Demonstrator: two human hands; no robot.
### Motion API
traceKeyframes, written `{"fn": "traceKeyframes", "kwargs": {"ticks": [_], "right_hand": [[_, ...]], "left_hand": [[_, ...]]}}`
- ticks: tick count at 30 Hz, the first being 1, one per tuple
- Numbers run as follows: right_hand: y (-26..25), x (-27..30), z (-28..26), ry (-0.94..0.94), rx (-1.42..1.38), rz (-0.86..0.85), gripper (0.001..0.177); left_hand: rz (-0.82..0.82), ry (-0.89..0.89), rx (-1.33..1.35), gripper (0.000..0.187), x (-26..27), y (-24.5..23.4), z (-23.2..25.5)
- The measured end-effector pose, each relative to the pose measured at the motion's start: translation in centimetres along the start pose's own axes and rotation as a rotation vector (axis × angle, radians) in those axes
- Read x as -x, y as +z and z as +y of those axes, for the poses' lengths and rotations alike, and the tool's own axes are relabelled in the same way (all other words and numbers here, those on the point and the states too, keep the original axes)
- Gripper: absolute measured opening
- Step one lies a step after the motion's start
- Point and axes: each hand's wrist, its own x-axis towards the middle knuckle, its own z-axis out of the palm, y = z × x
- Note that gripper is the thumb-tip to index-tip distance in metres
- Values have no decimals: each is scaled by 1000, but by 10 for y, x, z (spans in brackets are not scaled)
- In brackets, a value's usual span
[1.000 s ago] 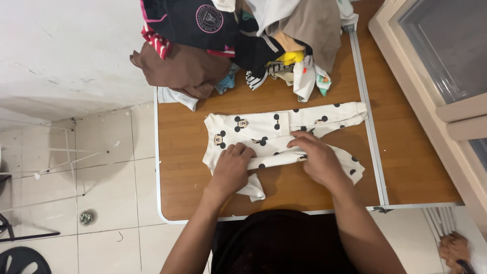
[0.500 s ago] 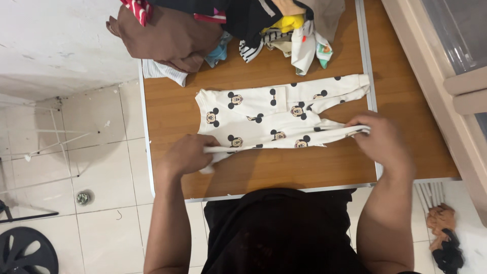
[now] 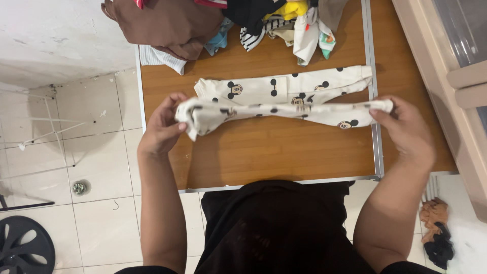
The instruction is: The person picks up a white patterned garment from a pile, spreads it out on a table, and folds the sides and sleeves inward.
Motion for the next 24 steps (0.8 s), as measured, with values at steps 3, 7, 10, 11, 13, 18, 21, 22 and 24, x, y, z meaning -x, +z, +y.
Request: {"fn": "traceKeyframes", "kwargs": {"ticks": [3,7,10,11,13,18,21,22,24], "right_hand": [[24,-11,-1,51,-90,129,26],[54,-28,-5,-25,-47,305,26],[62,-33,-2,-111,45,362,29],[64,-35,-1,-140,39,370,30],[65,-37,0,-202,19,367,33],[62,-35,-7,-276,417,383,32],[60,-25,-18,-55,348,362,33],[59,-22,-21,-64,341,370,34],[59,-19,-25,-83,326,387,37]], "left_hand": [[74,22,146,77,-16,10,-15],[195,-63,-170,95,-42,26,-30],[257,-9,-467,97,-41,35,-42],[269,37,-534,96,-37,35,-45],[290,6,-397,92,-30,30,-46],[336,14,-320,79,-24,22,-48],[335,-4,-401,80,-25,28,-45],[325,-28,-407,83,-25,28,-45],[284,1,-462,86,-29,27,-47]]}}
